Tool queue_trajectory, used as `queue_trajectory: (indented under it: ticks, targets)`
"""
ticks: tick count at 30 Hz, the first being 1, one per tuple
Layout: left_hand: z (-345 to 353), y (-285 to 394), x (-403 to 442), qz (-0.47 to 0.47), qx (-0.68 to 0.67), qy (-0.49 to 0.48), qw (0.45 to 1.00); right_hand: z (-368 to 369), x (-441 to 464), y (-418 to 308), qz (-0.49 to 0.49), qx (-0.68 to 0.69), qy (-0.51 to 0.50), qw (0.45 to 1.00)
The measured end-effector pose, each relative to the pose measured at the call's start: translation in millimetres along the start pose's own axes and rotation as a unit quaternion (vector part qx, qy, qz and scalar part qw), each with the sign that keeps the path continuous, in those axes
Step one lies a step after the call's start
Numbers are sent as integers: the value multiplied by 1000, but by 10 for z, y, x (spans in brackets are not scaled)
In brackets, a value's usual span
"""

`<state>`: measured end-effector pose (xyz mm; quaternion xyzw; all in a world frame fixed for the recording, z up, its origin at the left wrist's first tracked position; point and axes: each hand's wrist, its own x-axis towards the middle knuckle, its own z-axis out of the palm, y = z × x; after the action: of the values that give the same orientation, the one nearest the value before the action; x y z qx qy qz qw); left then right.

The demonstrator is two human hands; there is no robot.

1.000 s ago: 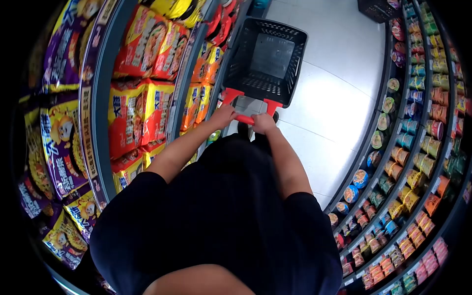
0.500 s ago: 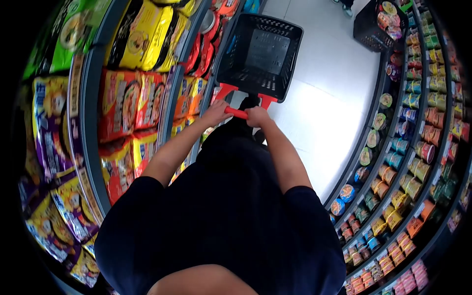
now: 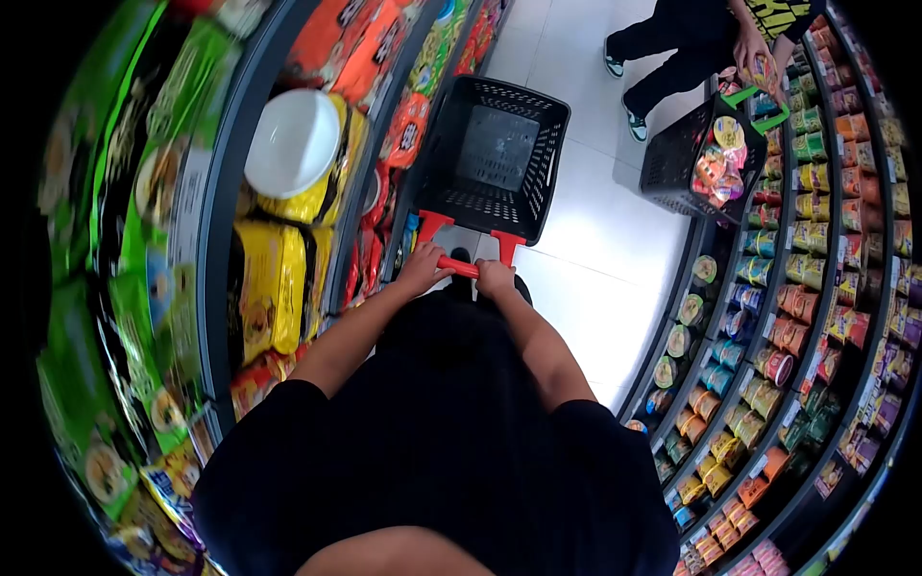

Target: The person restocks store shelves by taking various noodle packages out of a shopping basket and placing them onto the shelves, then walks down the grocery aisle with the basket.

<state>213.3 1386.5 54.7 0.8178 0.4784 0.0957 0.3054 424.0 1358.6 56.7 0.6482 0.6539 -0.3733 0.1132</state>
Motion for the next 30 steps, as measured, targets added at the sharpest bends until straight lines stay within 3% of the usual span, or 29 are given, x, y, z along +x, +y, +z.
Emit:
queue_trajectory:
  ticks: [4, 7, 16, 19, 24, 30]
  targets:
    - [-76, -112, 788, 8, 24, -12, 1000, -466, 545, 225, 2, 16, 30, 999]
    - [-108, -266, 1355, -35, -4, -50, 998, -776, 1063, 363, 6, 25, 0, 1000]
    - [-507, -618, 3233, -4, 57, -92, 994, -2155, 2550, 830, -40, -4, -96, 995]
    - [-677, -700, 3827, -35, 33, -99, 994, -2564, 3005, 906, -28, 3, -105, 994]
    - [-983, -686, 4735, -12, 66, -62, 996, -3315, 3490, 1029, -14, 19, -56, 998]
    - [-1044, -909, 5892, -2, 75, -33, 997, -4075, 4446, 1398, -39, 12, -73, 997]
